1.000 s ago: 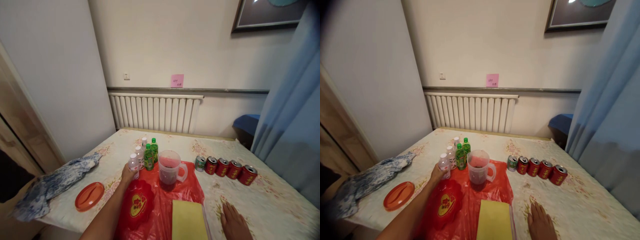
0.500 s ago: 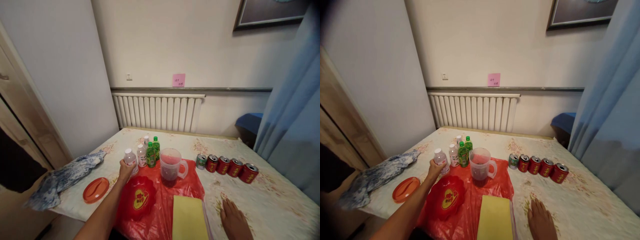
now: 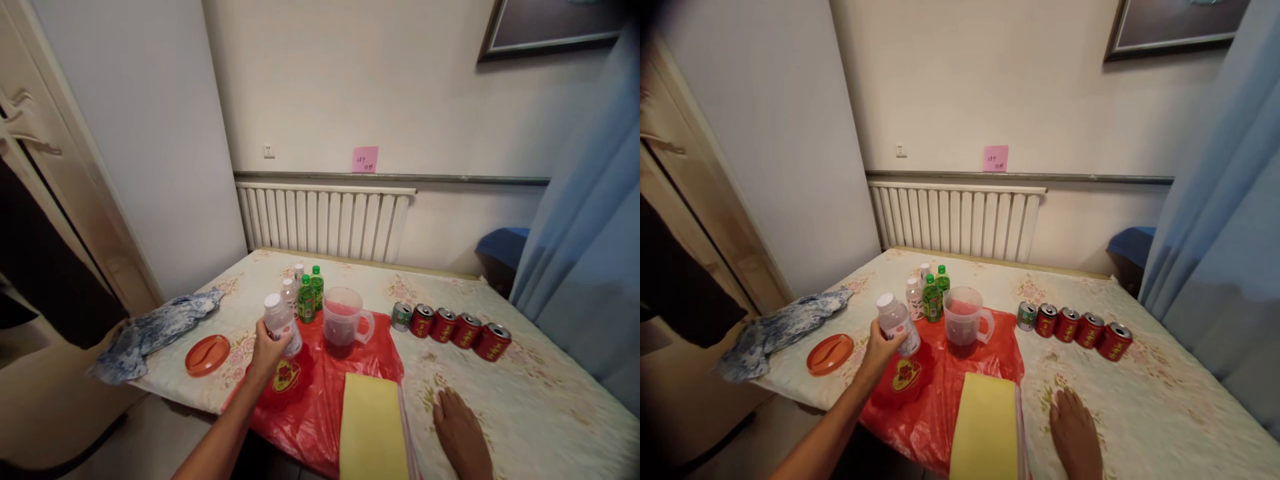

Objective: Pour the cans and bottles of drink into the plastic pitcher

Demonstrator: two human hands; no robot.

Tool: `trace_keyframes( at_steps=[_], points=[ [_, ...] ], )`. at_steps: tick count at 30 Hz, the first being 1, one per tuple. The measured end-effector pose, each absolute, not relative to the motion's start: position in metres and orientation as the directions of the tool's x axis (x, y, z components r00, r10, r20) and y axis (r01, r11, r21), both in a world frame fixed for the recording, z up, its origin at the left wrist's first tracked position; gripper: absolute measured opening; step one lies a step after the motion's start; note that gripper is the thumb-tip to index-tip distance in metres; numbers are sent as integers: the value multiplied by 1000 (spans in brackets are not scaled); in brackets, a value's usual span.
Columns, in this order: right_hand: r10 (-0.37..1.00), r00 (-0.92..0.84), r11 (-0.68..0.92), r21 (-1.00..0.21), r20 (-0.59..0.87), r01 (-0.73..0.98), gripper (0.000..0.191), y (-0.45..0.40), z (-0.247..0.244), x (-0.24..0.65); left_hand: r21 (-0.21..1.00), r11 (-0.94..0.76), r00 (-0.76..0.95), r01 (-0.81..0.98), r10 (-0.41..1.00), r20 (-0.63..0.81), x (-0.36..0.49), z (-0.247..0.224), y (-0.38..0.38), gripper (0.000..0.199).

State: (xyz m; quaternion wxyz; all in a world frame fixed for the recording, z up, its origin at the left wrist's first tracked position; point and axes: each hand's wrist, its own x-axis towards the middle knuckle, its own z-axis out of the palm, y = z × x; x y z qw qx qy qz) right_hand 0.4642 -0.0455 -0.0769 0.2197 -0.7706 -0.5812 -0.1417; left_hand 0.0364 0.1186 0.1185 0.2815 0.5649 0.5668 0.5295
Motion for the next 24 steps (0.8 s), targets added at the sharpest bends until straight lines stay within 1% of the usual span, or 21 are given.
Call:
trace_keyframes(
  at_steps=[3,6,8,9,10,13,16,18,20,24],
  points=[
    [829,390,-239,-377,401,895,41,-47,-65,464,931,-209,-144,298,955,260,52,107,90,52],
    [791,562,-338,-595,240,729,49,-43,-48,459,948,-208,-97,242,967,237,66,96,64,54],
    [755,634,-357,-705,170,613,54,-38,-31,448,962,-179,-63,208,979,196,74,90,48,58],
    [749,641,-324,-751,169,576,55,-35,-20,439,967,-164,-45,197,983,176,79,88,40,60],
    [768,614,-254,-792,183,554,53,-32,-7,427,970,-149,-24,191,987,157,83,86,32,62],
    [870,451,-23,-897,199,441,46,-28,34,381,974,-121,49,190,992,114,95,83,11,63],
    [925,321,104,-950,201,294,49,-28,73,334,973,-92,118,210,991,68,106,82,-6,68],
    [937,263,158,-952,228,264,52,-30,94,312,968,-82,156,239,987,45,112,80,-14,72],
    [931,226,211,-928,287,308,53,-33,111,297,957,-104,199,270,979,50,116,75,-19,73],
    [906,177,254,-829,384,497,49,-38,128,286,923,-194,255,333,961,110,120,66,-25,72]
  ],
)
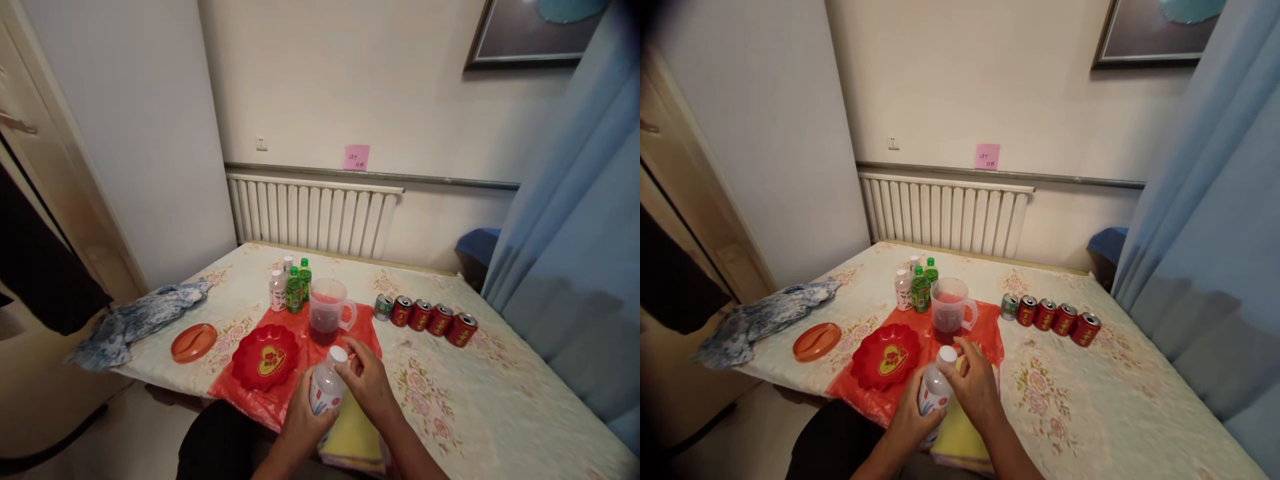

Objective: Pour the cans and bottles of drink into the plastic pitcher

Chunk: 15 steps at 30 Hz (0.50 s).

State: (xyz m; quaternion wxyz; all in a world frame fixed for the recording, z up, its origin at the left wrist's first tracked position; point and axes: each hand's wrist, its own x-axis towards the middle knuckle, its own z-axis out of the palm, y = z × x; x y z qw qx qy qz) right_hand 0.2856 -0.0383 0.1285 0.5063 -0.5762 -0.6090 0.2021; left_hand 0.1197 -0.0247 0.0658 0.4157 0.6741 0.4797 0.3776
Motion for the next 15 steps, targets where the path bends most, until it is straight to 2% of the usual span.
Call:
trace_keyframes(
  at_steps=[2,6,11,15],
  points=[
    [904,164,242,-786,396,569,38,-41,131,285,906,-234,273,353,952,140,120,62,-27,72],
    [931,149,175,-767,332,617,17,-47,129,288,886,-290,337,362,927,166,118,59,-32,71],
    [959,92,157,-770,269,619,10,-52,128,293,885,-278,406,373,907,114,113,56,-37,69],
    [972,42,159,-782,230,603,14,-55,128,295,900,-267,430,343,897,103,109,55,-42,70]
  ],
)
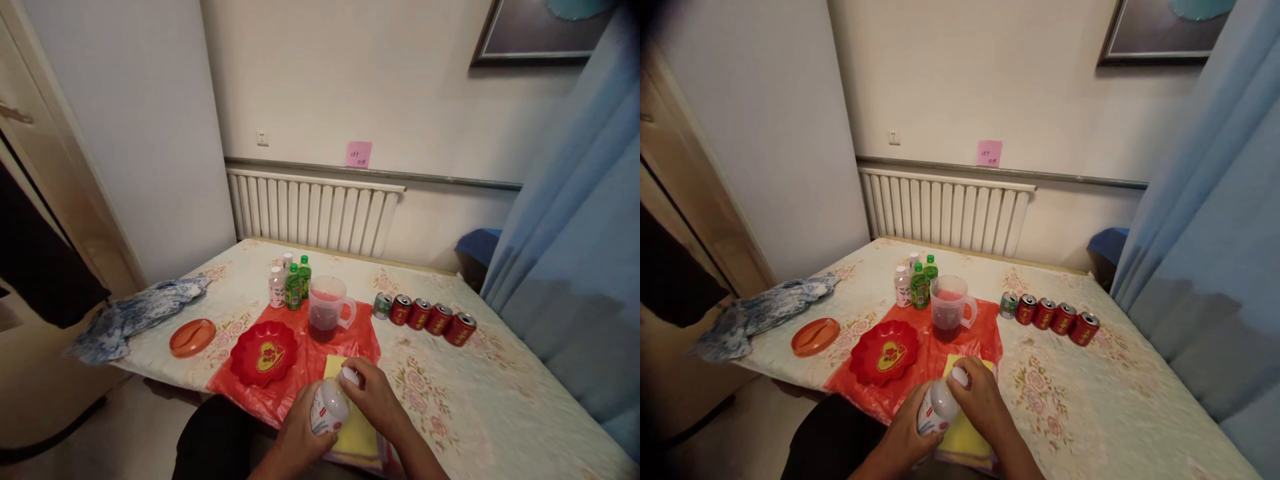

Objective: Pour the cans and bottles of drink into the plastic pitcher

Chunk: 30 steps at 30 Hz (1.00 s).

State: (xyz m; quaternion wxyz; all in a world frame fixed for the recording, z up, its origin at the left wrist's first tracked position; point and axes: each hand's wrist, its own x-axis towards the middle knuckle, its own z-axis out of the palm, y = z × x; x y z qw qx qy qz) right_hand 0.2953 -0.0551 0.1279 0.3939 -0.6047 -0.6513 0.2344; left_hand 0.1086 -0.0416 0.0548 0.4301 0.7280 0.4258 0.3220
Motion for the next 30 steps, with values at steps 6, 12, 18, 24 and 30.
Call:
trace_keyframes(
  at_steps=[6,12,18,24,30],
  points=[
    [974,-30,200,-790,225,579,21,-63,130,298,926,-251,486,284,870,87,104,53,-46,70],
    [970,-98,238,-795,222,558,33,-71,134,302,928,-239,514,285,856,63,102,53,-48,65],
    [988,-7,146,-924,153,352,34,-65,125,315,954,-145,501,262,865,-6,101,61,-51,66],
    [968,250,13,-1000,12,-1,48,-43,91,338,983,-52,427,174,904,-28,89,54,-42,71],
    [944,318,-26,-984,-82,-177,42,-17,60,351,997,57,257,51,964,-68,64,49,-15,83]
  ],
)
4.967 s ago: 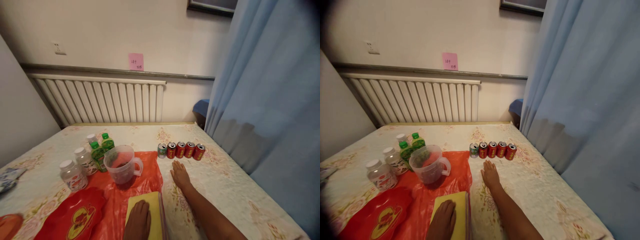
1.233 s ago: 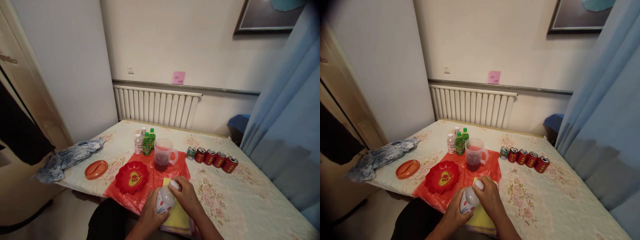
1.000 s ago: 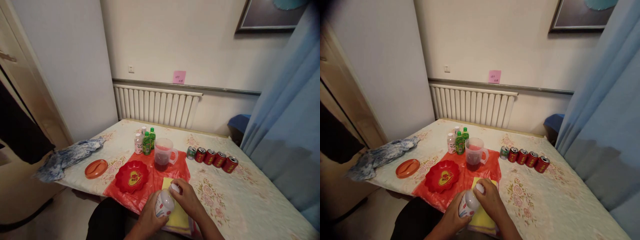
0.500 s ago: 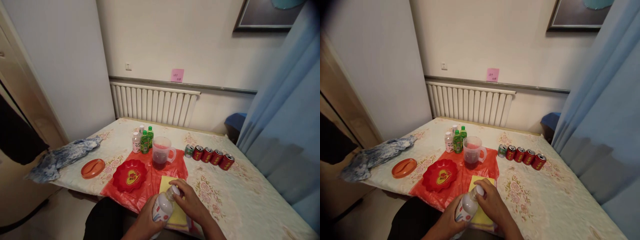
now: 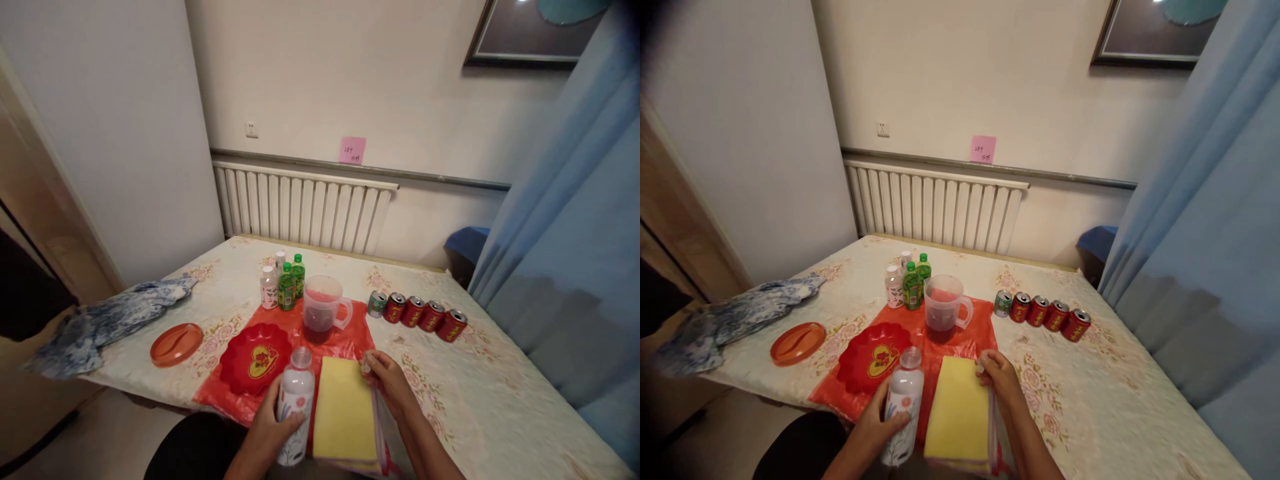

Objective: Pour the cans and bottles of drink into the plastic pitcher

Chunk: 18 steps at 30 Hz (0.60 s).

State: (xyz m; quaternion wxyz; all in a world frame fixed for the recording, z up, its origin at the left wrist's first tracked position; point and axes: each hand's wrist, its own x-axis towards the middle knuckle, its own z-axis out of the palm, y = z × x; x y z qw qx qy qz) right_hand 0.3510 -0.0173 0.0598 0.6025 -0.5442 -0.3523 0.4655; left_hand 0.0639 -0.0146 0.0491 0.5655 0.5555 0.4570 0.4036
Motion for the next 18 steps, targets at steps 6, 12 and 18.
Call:
trace_keyframes(
  at_steps=[6,12,18],
  points=[
    [915,397,-29,-993,-71,-110,46,18,38,354,1000,-10,155,-17,988,13,43,54,29,92],
    [893,448,-46,-983,40,179,28,61,18,353,998,-49,180,-27,982,53,35,68,49,74],
    [918,374,-39,-912,127,407,24,82,6,350,999,-37,152,-6,988,38,28,55,48,81]
  ],
)
